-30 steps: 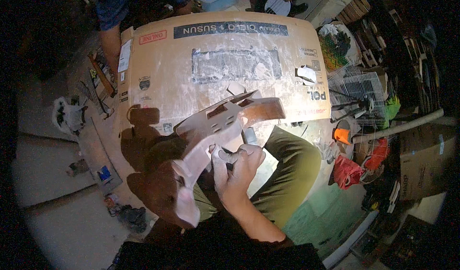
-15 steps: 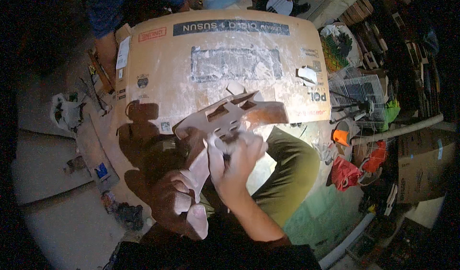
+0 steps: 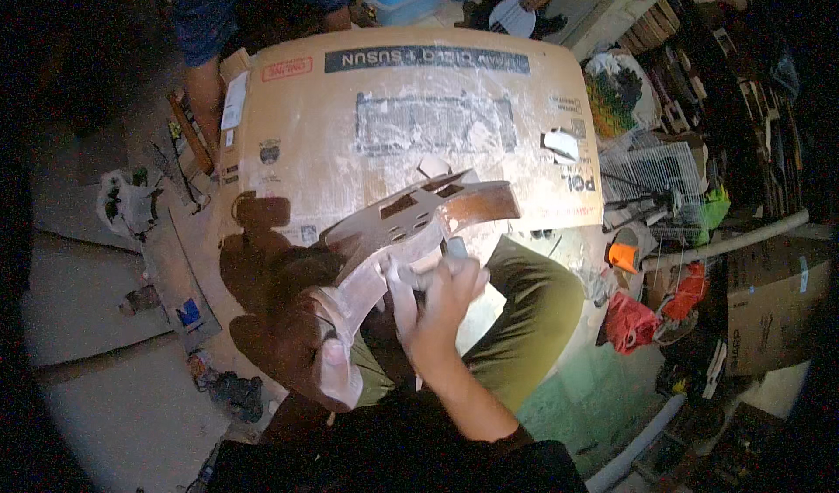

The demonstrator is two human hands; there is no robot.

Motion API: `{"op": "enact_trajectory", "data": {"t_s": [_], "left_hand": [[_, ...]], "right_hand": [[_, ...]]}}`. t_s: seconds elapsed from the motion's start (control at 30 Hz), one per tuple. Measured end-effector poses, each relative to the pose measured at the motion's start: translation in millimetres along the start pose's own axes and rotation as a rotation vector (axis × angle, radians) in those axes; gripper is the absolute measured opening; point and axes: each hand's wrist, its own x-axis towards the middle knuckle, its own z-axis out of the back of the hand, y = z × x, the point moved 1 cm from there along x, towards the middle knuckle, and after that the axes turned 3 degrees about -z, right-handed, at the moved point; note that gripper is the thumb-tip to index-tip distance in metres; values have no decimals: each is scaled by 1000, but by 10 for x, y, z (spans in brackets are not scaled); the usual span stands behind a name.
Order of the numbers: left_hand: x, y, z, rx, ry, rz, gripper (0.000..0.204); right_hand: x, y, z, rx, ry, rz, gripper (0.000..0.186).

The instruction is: The person sands the surface of a wooden guitar body while holding it over a cardboard box.

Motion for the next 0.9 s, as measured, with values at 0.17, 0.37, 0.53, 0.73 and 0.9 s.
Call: {"op": "enact_trajectory", "data": {"t_s": [0.17, 0.37, 0.53, 0.73, 0.9], "left_hand": [[-96, 73, 32, 64, 47, -44, 22], [-37, 171, 161, -27, 184, -100, 20], [-19, 240, 219, -77, 273, -153, 19], [47, 282, 290, -108, 374, -245, 20], [63, 70, 163, -59, 135, -48, 21]], "right_hand": [[-24, 8, 25, 22, 13, -47, 26], [-61, 6, 6, 43, 4, -69, 25], [-23, -14, -17, 59, -4, -60, 28], [-104, -49, 26, 51, -6, -34, 30], [37, 27, 47, 49, 15, -24, 29]]}}
